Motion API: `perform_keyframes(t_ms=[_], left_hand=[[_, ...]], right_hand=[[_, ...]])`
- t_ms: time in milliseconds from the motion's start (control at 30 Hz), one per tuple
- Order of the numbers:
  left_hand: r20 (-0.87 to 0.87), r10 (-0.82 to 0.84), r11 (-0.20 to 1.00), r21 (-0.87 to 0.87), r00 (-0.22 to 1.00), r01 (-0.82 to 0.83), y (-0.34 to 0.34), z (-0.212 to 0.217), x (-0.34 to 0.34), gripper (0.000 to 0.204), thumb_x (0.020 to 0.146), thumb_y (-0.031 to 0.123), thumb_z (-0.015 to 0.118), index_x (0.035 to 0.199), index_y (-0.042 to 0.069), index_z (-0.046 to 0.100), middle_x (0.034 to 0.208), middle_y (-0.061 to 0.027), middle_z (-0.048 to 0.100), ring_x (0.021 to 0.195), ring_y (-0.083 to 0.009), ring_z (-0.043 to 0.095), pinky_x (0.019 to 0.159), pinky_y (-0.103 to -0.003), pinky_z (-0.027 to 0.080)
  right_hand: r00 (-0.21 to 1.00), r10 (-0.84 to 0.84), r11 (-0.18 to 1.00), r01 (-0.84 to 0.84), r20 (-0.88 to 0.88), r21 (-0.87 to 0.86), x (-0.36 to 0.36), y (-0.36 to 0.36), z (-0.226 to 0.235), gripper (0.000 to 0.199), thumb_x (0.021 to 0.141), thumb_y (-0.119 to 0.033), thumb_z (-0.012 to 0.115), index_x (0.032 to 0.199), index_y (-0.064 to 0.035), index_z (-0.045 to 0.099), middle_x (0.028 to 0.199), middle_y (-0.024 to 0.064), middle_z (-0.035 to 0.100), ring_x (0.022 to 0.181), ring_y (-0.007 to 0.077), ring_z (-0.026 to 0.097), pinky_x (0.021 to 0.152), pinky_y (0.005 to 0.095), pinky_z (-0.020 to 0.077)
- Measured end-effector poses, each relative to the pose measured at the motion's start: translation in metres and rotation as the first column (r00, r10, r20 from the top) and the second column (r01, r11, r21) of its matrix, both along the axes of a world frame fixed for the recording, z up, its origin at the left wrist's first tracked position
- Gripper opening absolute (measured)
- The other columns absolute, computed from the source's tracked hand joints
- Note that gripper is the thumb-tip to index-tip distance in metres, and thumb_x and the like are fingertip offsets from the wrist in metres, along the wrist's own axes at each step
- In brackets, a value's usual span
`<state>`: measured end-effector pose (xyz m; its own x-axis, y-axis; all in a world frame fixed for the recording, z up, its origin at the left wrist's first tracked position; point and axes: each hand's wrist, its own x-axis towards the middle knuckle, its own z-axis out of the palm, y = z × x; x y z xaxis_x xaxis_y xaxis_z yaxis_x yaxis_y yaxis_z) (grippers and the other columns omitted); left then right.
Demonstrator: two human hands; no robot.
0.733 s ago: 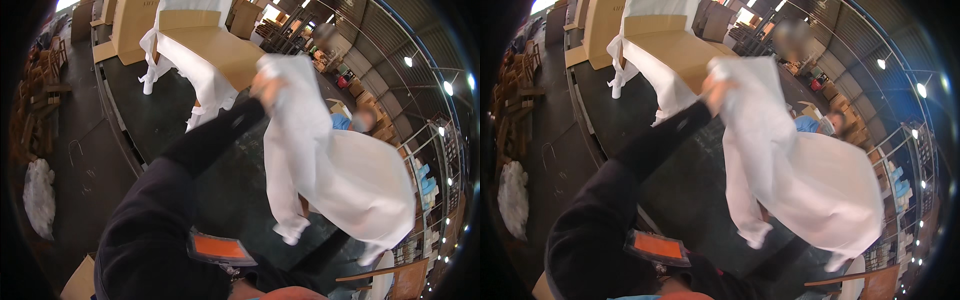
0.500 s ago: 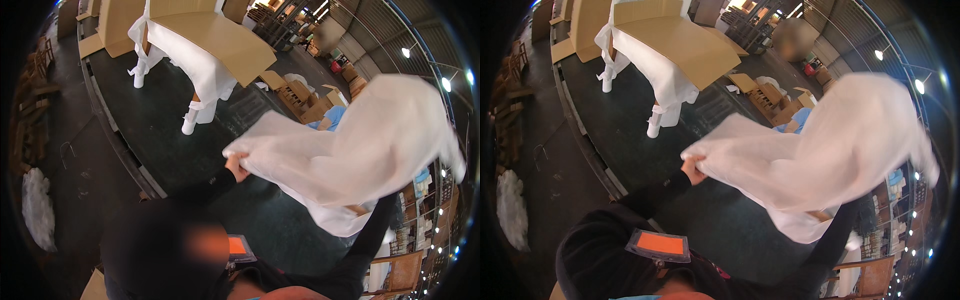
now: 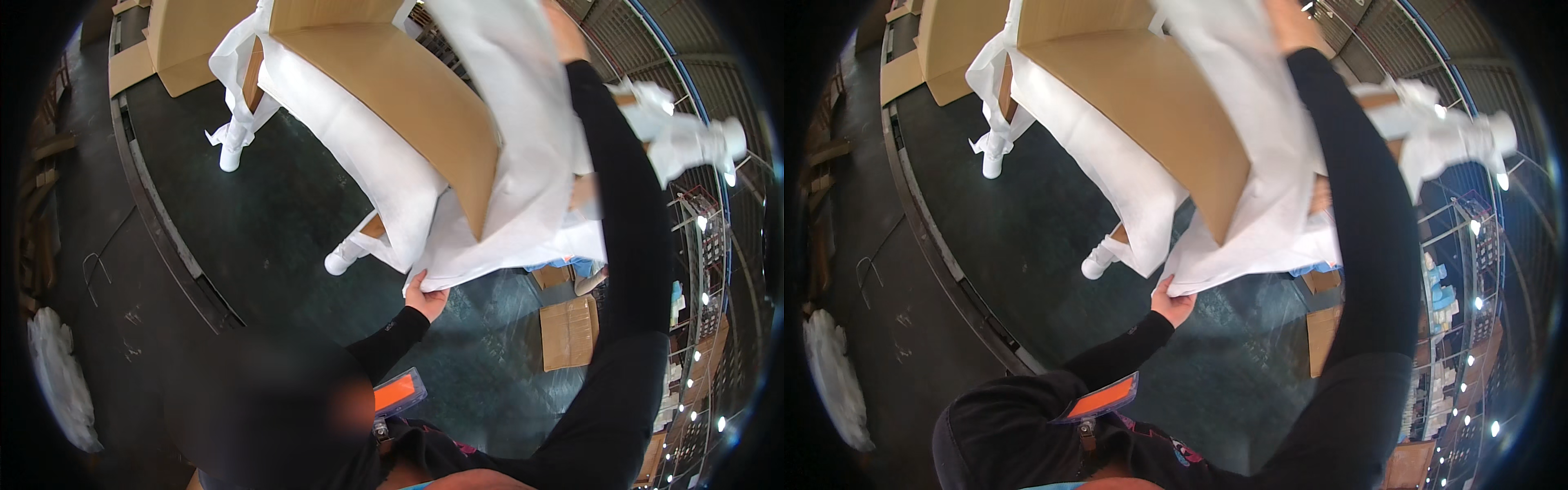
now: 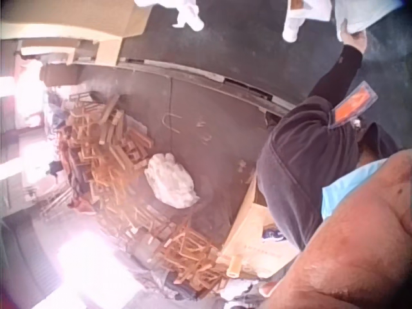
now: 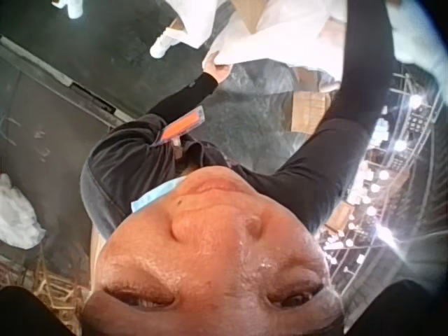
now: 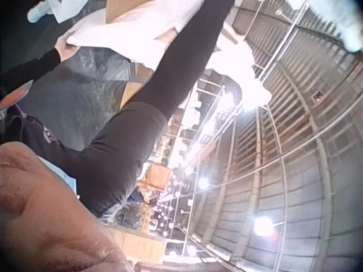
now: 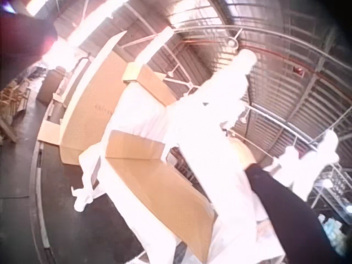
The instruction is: The person wraps wooden chairs with white protective foam and paper on a conveyor belt. They place foam sleeves on the chair legs, cover the chair with foam sheets, and add cardboard pieces for extra protection.
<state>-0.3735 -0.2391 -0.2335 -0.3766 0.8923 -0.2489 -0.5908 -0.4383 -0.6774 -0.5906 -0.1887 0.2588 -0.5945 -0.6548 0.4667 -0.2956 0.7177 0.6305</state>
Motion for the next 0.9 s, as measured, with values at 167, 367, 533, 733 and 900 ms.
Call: perform_keyframes(t_ms=[167, 367, 533, 733, 900], left_hand=[[0.083, 0.251, 0.962, -0.135, 0.965, -0.239, -0.011, -0.056, -0.068, 0.034, 0.1, 0.023, 0.048, 0.125, 0.003, 0.06, 0.124, -0.0118, 0.067, 0.116, -0.0296, 0.064, 0.098, -0.046, 0.053], [-0.342, 0.05, 0.993, -0.081, 0.938, -0.083, -0.035, -0.084, -0.111, 0.054, 0.096, 0.046, 0.053, 0.128, 0.003, 0.055, 0.138, -0.0174, 0.057, 0.122, -0.0378, 0.059, 0.101, -0.056, 0.046], [-0.023, -0.504, 0.031, -0.999, 0.864, -0.008, -0.112, -0.115, -0.131, 0.072, 0.078, 0.042, 0.067, 0.125, -0.011, 0.052, 0.127, -0.0306, 0.059, 0.108, -0.038, 0.063, 0.094, -0.044, 0.049], [-0.869, -0.334, 0.426, -0.485, 0.365, -0.764, -0.125, -0.034, -0.241, 0.042, 0.097, 0.022, 0.056, 0.131, -0.002, 0.056, 0.129, -0.0119, 0.061, 0.122, -0.0232, 0.055, 0.105, -0.034, 0.04], [-0.872, -0.418, 0.808, -0.484, 0.253, -0.336, -0.084, 0.021, -0.26, 0.061, 0.101, 0.047, 0.044, 0.143, 0.002, 0.047, 0.137, -0.0135, 0.058, 0.13, -0.0248, 0.051, 0.109, -0.035, 0.037]], right_hand=[[0.92, -0.38, 0.91, 0.39, 0.094, -0.144, -0.106, -0.142, -0.161, 0.041, 0.081, -0.027, 0.072, 0.108, 0.0021, 0.06, 0.103, 0.0227, 0.064, 0.102, 0.0347, 0.066, 0.083, 0.0481, 0.0546], [0.952, -0.287, 0.932, 0.304, 0.107, -0.198, -0.097, -0.204, -0.178, 0.053, 0.071, -0.034, 0.078, 0.106, 0.0003, 0.057, 0.102, 0.0162, 0.058, 0.101, 0.0328, 0.061, 0.087, 0.0425, 0.0512], [0.922, -0.369, 0.902, 0.385, 0.114, -0.195, -0.093, -0.171, -0.155, 0.056, 0.076, -0.04, 0.074, 0.11, 0.0005, 0.057, 0.106, 0.0178, 0.059, 0.104, 0.0335, 0.062, 0.088, 0.0452, 0.0512], [0.85, -0.469, 0.819, 0.52, 0.238, -0.242, -0.054, -0.169, -0.15, 0.066, 0.083, -0.049, 0.068, 0.124, 0.0007, 0.055, 0.116, 0.0212, 0.061, 0.107, 0.035, 0.061, 0.091, 0.0478, 0.0495], [0.9, -0.434, 0.896, 0.425, -0.052, -0.127, -0.043, -0.126, -0.165, 0.045, 0.091, -0.047, 0.063, 0.109, -0.0067, 0.063, 0.104, 0.0171, 0.064, 0.101, 0.0344, 0.064, 0.083, 0.0474, 0.0513]])
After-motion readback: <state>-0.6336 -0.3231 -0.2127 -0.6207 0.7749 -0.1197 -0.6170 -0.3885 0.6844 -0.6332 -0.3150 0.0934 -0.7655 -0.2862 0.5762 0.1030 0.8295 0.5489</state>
